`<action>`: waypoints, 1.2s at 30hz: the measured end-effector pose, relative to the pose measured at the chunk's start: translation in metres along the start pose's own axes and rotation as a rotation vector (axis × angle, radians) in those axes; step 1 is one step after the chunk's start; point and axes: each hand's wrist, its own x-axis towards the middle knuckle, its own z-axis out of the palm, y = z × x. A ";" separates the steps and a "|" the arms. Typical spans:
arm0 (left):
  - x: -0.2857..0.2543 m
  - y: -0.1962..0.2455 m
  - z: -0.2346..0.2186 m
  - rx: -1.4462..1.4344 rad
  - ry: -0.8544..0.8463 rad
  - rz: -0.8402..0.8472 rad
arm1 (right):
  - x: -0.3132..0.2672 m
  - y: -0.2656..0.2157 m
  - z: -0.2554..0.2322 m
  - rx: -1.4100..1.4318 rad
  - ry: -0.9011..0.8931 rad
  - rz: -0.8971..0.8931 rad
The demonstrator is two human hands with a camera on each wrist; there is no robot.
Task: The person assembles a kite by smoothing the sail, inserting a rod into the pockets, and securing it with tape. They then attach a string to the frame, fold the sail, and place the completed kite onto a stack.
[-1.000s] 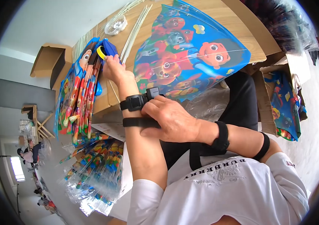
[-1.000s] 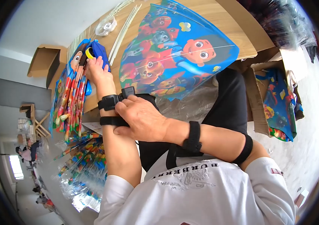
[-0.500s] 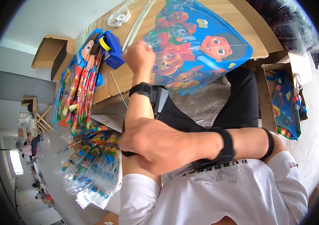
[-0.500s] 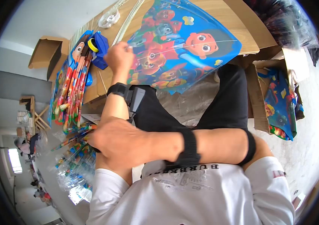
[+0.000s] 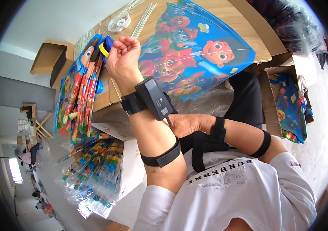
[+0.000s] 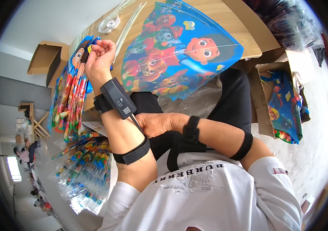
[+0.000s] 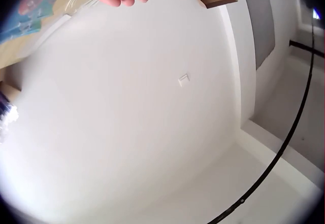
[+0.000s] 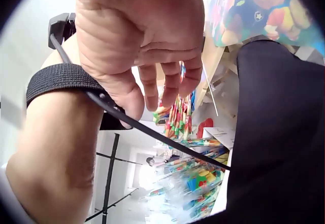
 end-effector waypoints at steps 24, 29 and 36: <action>0.011 -0.037 -0.069 1.870 -0.525 1.185 | 0.022 -0.033 0.007 0.585 0.700 0.527; 0.035 0.020 -0.119 1.455 -0.098 0.907 | -0.004 -0.004 -0.012 0.409 0.511 0.372; -0.011 0.150 -0.157 1.987 -0.028 1.262 | -0.061 -0.064 -0.064 0.307 0.882 0.473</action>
